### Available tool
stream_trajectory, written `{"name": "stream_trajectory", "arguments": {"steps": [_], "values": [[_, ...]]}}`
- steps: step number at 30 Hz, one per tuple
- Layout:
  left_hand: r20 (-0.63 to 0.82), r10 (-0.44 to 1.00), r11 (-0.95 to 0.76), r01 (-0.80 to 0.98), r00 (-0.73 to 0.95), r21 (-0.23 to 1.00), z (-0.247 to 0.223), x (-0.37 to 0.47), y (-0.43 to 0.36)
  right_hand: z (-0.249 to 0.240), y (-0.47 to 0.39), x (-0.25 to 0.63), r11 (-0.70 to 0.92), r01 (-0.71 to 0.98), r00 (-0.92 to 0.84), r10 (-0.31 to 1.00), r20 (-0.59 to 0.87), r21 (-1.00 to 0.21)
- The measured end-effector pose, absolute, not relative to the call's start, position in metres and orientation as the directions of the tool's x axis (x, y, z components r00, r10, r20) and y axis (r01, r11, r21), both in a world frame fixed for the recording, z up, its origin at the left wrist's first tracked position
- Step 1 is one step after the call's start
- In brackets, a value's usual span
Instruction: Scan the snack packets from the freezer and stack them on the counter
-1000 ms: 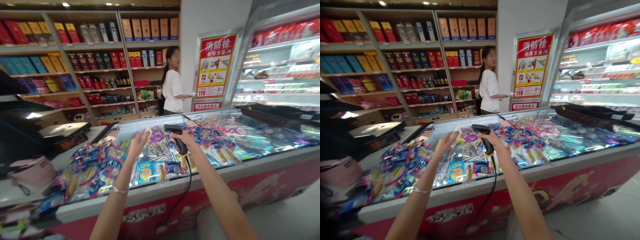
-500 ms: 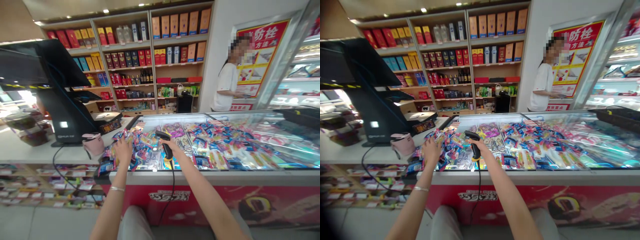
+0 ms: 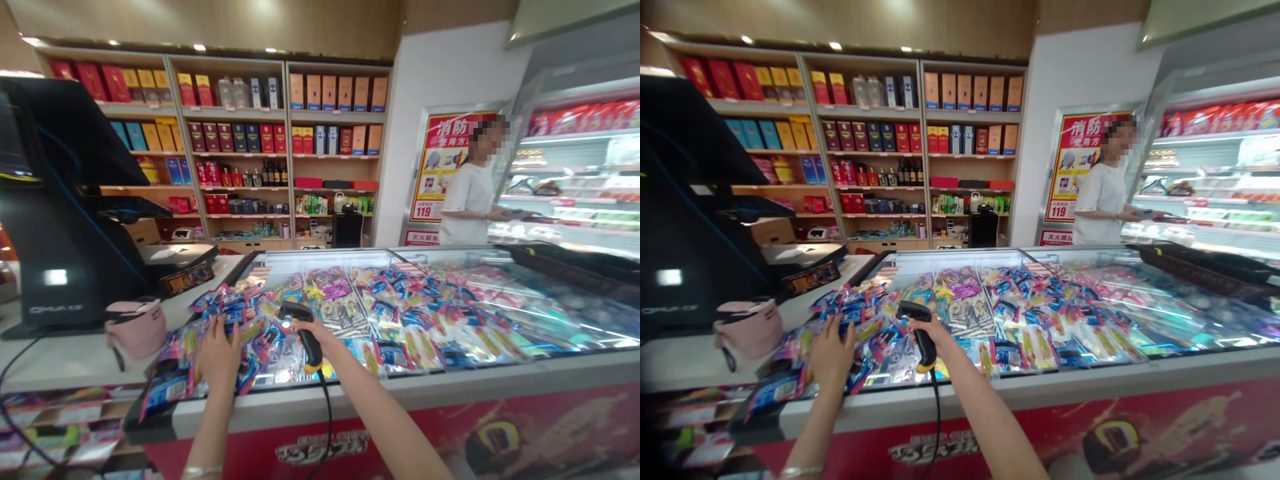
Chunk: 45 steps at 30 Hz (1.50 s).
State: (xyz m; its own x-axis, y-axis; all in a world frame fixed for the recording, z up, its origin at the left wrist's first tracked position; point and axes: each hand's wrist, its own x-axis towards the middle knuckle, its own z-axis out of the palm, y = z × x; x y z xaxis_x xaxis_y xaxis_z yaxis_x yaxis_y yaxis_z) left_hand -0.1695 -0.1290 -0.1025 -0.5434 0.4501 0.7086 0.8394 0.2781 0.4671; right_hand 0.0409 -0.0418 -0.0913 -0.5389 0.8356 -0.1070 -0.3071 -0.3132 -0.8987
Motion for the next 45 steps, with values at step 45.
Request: {"name": "stream_trajectory", "arguments": {"steps": [45], "values": [[0.687, 0.714, -0.207, 0.897, -0.135, 0.391, -0.042, 0.028, -0.034, -0.037, -0.043, 0.289, -0.01, -0.323, -0.04, 0.999, 0.003, -0.946]]}}
